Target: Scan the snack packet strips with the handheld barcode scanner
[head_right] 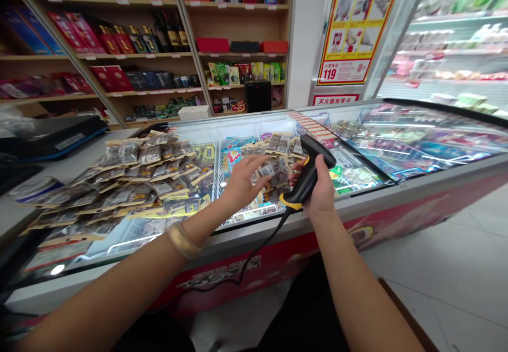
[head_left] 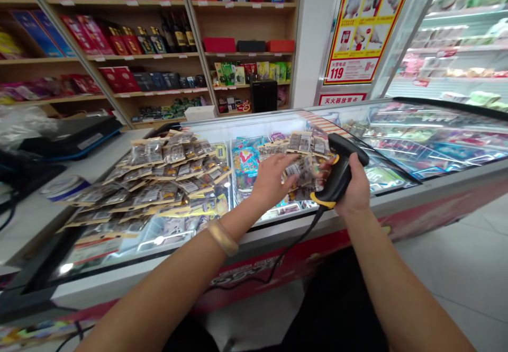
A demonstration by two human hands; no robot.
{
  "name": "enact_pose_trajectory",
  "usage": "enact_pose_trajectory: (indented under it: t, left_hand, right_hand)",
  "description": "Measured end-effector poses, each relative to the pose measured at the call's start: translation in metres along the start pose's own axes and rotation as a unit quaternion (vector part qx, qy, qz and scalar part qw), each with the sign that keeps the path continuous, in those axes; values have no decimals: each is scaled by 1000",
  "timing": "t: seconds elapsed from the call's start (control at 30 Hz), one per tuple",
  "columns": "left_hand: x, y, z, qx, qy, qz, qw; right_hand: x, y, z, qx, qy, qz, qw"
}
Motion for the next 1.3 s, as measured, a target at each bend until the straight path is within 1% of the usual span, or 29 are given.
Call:
enact_pose_trajectory:
  t: [0.07, 0.1, 0.17, 0.27, 0.33, 0.4, 0.47, 0.53, 0.63, 0.7, 0.8, 0.87, 0.9, 0.93, 1.0, 1.1, 1.2, 1.3]
  left_hand:
    - [-6, -13, -5, -66, -1, 28, 997]
    - [-7, -18, -6, -92, 0, 42, 995]
    - [-7, -22, -8, -122, 1, 59, 991]
    - [-3, -18, -7, -126, -1, 51, 991]
    - [1, -11, -5, -115, -5, 32, 993]
    - [8, 2, -1, -103, -10, 9, 995]
    - [18, 21, 4, -100, -14, -13, 995]
    - [31, 45, 13, -108, -8, -32, 994]
    - [53, 89, 31, -130, 13, -73, 989]
    - [70, 121, 45, -147, 27, -106, 983]
    - [98, 163, 66, -179, 46, -149, 972]
    - [117, 184, 80, -214, 65, -163, 961]
    - [126, 191, 86, -237, 81, -161, 955]
    - [135, 196, 92, -259, 100, -152, 949]
    - [150, 199, 100, -296, 133, -115, 939]
    - [162, 194, 103, -322, 141, -71, 934]
    - [166, 190, 99, -330, 129, -72, 932]
    - [167, 190, 97, -322, 122, -77, 936]
  right_hand:
    - [-3, 8, -4, 3, -43, -24, 999]
    - [-4, 10, -7, 6, -59, -27, 998]
    - [-5, 12, -12, 13, -70, -22, 997]
    - [-5, 14, -15, 21, -59, -13, 998]
    - [-5, 14, -13, 25, -46, -7, 999]
    - [-4, 14, -10, 32, -29, 0, 999]
    - [-2, 11, -7, 40, -16, 6, 999]
    - [1, 4, -5, 43, -13, 9, 999]
    - [10, -15, -9, 45, -19, 28, 998]
    - [16, -31, -16, 50, -31, 53, 997]
    - [27, -58, -36, 62, -51, 103, 991]
    - [36, -75, -53, 69, -61, 142, 986]
    - [41, -84, -63, 72, -68, 160, 982]
    - [46, -92, -73, 74, -78, 176, 979]
    - [57, -105, -92, 75, -106, 198, 972]
    - [71, -120, -113, 80, -134, 230, 961]
    - [78, -125, -120, 90, -134, 252, 954]
    - [79, -122, -119, 86, -139, 247, 955]
Point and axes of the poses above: each hand's wrist, its own x-axis away from the middle knuckle, its own y-axis out of the back of the hand, z = x × y, the point moved 4 cm from there along -x, towards the middle knuckle, and after that the axes turned 4 degrees about x, right-handed, at the moved point
